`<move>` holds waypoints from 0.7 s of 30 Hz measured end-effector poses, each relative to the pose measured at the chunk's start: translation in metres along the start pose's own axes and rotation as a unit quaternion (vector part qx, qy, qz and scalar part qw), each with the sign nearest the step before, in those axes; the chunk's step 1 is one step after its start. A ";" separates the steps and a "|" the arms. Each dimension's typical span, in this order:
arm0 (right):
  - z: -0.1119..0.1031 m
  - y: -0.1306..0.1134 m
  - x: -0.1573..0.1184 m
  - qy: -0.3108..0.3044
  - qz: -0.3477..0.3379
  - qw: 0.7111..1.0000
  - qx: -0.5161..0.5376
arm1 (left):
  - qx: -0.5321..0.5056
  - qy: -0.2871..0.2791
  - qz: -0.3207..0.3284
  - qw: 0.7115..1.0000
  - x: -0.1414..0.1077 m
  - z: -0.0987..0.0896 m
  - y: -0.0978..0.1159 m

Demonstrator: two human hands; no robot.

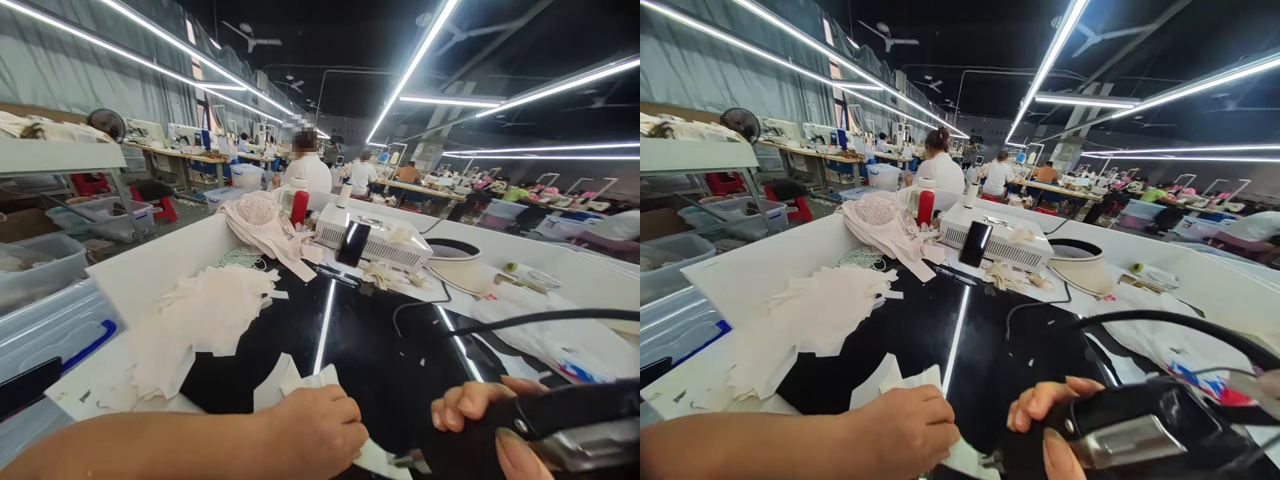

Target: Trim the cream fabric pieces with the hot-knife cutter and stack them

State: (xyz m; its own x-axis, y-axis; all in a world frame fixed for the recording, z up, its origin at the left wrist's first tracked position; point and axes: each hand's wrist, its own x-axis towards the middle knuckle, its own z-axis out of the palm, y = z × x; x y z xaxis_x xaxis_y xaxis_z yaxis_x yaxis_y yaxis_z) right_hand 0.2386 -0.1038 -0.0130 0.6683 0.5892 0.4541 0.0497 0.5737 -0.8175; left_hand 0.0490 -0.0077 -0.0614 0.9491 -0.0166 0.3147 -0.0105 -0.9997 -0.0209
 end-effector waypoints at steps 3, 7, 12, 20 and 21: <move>0.022 -0.023 -0.010 0.014 0.011 1.000 -0.014 | -0.042 -0.006 -0.027 0.999 -0.009 -0.009 0.004; 0.029 -0.028 -0.011 -0.010 -0.027 1.000 -0.001 | -0.093 0.027 -0.050 0.994 -0.017 -0.012 0.004; 0.025 -0.026 -0.012 -0.016 -0.029 0.999 -0.002 | -0.111 0.039 -0.049 0.992 -0.020 -0.010 0.006; 0.032 -0.026 -0.009 -0.011 -0.033 0.999 -0.013 | -0.111 0.047 -0.050 0.991 -0.024 -0.009 0.007; 0.034 -0.026 -0.009 -0.008 -0.033 0.999 -0.012 | -0.110 0.049 -0.048 0.992 -0.024 -0.009 0.007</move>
State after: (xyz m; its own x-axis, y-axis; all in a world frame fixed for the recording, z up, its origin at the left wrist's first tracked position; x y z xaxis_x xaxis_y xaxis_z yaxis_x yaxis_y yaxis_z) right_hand 0.2065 -0.1044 0.0162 0.6508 0.5597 0.5131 0.1112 0.5982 -0.7936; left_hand 0.0236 -0.0140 -0.0604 0.9141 0.0879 0.3959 -0.0004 -0.9760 0.2175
